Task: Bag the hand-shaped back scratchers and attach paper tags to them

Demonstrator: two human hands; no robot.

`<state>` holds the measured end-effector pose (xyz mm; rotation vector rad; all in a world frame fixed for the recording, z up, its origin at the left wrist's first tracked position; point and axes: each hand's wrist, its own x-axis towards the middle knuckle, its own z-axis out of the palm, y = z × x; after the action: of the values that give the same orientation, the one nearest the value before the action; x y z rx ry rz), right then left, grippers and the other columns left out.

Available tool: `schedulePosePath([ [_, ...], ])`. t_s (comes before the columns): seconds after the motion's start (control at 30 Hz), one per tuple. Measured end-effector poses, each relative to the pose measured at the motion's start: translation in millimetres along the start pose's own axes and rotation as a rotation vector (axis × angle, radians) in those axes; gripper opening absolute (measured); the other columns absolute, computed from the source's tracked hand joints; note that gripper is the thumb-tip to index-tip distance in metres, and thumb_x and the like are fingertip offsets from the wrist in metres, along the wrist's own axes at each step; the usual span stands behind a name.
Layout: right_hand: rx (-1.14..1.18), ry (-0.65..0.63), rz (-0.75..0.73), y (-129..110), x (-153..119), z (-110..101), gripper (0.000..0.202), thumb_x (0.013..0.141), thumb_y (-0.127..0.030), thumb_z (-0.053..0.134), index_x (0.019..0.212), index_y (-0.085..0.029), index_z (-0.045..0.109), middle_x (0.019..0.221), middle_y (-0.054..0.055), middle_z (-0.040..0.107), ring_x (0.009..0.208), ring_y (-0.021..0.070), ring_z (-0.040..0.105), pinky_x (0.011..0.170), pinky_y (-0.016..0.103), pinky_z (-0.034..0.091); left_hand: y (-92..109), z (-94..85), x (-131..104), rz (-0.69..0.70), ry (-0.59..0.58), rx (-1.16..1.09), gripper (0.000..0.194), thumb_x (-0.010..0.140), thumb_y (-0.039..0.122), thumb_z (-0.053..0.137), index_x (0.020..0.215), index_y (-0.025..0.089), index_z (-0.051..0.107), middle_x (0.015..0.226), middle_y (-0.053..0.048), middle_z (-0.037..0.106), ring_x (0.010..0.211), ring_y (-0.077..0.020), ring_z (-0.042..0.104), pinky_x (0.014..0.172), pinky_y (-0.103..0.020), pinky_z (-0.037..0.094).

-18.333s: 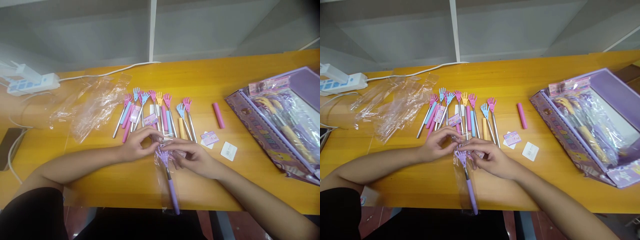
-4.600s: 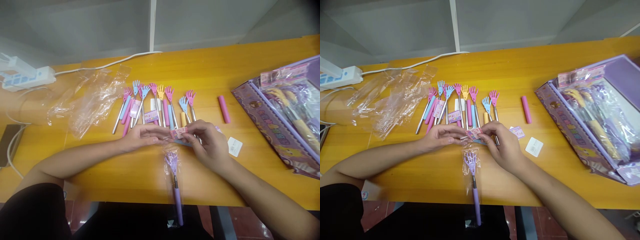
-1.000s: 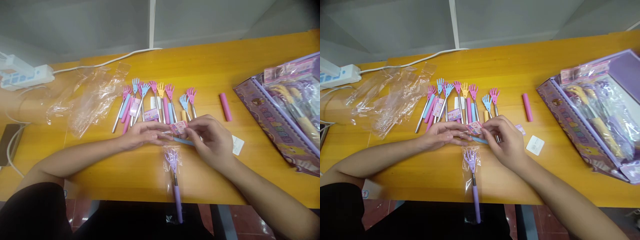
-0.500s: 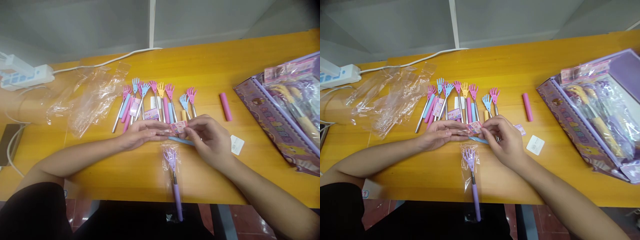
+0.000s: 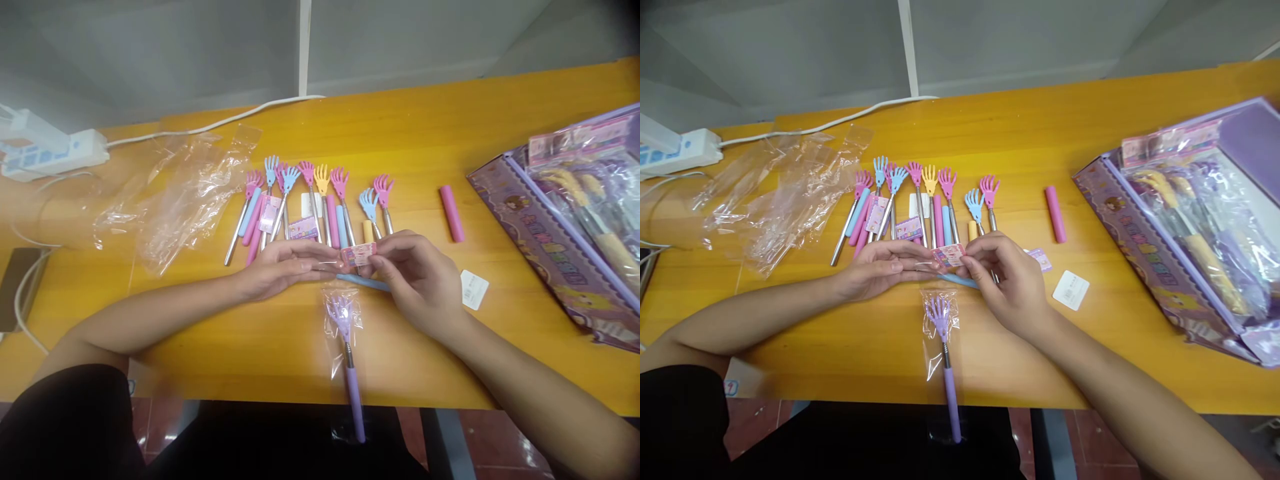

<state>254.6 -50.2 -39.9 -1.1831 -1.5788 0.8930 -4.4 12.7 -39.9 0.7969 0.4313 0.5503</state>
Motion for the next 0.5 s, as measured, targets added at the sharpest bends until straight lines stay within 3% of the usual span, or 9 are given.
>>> schedulePosePath([
  [0.37,-0.010,-0.019,0.026,0.0,-0.7,0.1,0.007,0.107,-0.019,0.064,0.109,-0.026,0.063,0.095,0.001,0.068,0.078,0.0154,0.076,0.073,0.033,0.064,-2.5,-1.7,-0.1,0.021,0.044,-0.001,0.040,0.092,0.031,0.083,0.127,0.012,0.080,0.132,-0.020,0.078,0.127,-0.0323,0.075,0.123,-0.052,0.052],
  [0.5,0.033,0.036,0.003,0.2,-1.4,1.3,0.006,0.107,-0.021,0.064,0.109,-0.027,0.064,0.100,0.003,0.066,0.082,0.0170,0.076,0.077,0.038,0.066,-1.7,-2.6,-0.4,0.010,0.033,-0.007,0.039,0.093,0.030,0.081,0.128,0.012,0.080,0.132,-0.020,0.078,0.125,-0.0331,0.077,0.120,-0.051,0.054],
])
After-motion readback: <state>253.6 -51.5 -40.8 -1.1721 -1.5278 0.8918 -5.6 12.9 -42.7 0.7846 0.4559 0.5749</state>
